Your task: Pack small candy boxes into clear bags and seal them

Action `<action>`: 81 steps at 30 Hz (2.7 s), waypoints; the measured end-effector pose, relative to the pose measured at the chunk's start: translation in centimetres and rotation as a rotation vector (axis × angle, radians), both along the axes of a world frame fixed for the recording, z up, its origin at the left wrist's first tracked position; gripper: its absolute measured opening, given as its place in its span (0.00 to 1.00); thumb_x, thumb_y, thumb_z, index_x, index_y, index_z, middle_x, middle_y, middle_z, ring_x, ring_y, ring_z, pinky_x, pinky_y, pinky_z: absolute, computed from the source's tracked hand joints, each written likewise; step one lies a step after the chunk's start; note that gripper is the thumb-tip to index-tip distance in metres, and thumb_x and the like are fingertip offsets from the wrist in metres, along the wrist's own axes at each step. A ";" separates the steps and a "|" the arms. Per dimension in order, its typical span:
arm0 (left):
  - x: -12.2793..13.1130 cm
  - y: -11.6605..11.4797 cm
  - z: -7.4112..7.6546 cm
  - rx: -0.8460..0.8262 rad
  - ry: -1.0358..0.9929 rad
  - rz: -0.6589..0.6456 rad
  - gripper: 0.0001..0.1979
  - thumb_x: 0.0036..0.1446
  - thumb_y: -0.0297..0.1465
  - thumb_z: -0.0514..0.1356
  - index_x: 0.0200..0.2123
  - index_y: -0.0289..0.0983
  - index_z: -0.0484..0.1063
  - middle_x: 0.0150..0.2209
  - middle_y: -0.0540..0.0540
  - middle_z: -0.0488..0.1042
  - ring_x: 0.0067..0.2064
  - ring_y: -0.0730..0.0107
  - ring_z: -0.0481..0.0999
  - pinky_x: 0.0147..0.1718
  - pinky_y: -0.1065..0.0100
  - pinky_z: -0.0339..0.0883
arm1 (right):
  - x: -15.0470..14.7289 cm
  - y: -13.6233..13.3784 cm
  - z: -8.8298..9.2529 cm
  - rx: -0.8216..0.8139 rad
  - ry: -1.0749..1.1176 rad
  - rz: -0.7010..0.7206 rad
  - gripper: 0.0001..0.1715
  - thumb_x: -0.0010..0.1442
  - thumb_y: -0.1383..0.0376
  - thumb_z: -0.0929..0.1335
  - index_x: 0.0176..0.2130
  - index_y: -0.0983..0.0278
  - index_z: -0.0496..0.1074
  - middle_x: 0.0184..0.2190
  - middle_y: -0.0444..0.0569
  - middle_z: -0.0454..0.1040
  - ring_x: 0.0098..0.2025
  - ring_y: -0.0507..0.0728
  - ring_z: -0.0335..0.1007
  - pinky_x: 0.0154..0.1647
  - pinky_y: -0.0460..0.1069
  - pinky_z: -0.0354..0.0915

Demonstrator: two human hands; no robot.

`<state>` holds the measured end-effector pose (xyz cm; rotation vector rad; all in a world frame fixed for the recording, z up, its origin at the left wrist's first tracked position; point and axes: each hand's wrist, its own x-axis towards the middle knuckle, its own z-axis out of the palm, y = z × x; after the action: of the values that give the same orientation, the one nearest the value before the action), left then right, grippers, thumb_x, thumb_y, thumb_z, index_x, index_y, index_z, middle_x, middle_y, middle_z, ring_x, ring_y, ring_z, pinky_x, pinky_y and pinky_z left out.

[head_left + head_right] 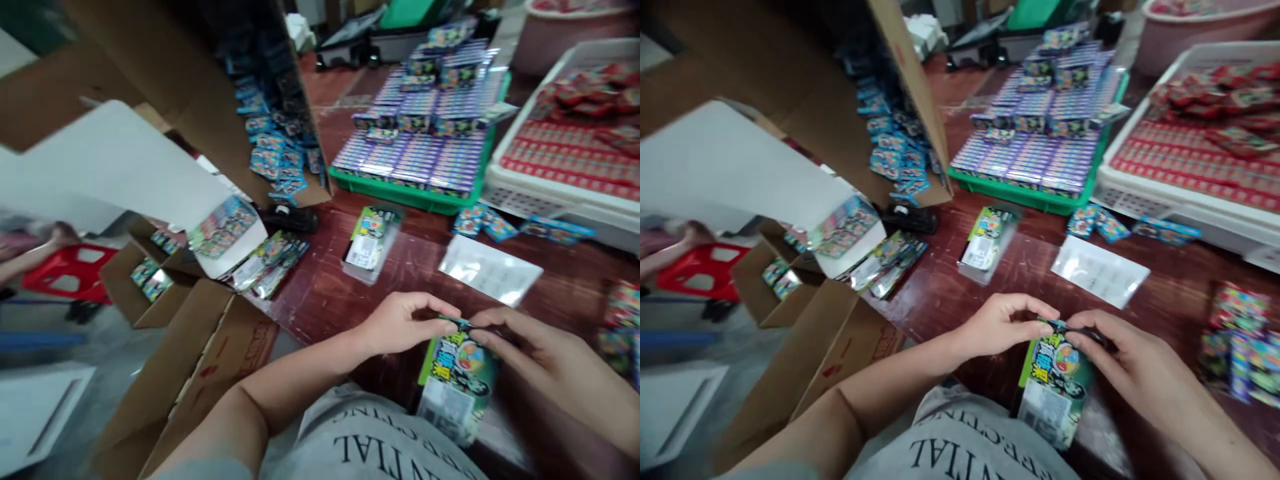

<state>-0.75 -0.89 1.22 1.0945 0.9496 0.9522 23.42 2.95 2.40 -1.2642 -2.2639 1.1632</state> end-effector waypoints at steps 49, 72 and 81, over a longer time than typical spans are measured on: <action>-19.4 -1.2 3.0 0.203 1.216 0.496 0.35 0.59 0.51 0.61 0.63 0.37 0.64 0.64 0.34 0.67 0.65 0.46 0.65 0.65 0.48 0.55 | -18.5 1.9 -5.1 0.477 -0.137 0.171 0.18 0.72 0.65 0.61 0.53 0.66 0.76 0.58 0.59 0.75 0.59 0.64 0.72 0.61 0.59 0.68; -1.6 2.2 2.8 -0.053 0.245 -0.523 0.23 0.60 0.35 0.64 0.58 0.40 0.69 0.52 0.42 0.77 0.55 0.58 0.75 0.55 0.56 0.69 | -1.6 0.2 7.1 0.210 -0.150 0.116 0.11 0.68 0.58 0.68 0.36 0.61 0.75 0.34 0.45 0.78 0.37 0.56 0.76 0.43 0.53 0.69; 3.1 2.1 2.5 -0.136 0.184 -0.366 0.14 0.59 0.36 0.65 0.47 0.36 0.74 0.45 0.42 0.81 0.45 0.61 0.81 0.50 0.55 0.73 | 2.5 -3.4 4.0 0.247 0.100 -0.350 0.21 0.68 0.54 0.68 0.57 0.57 0.71 0.60 0.54 0.72 0.60 0.62 0.70 0.59 0.59 0.67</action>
<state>2.36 1.17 3.70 1.2027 0.9070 0.4878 25.97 -0.45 6.43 -1.3945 -1.9415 0.7784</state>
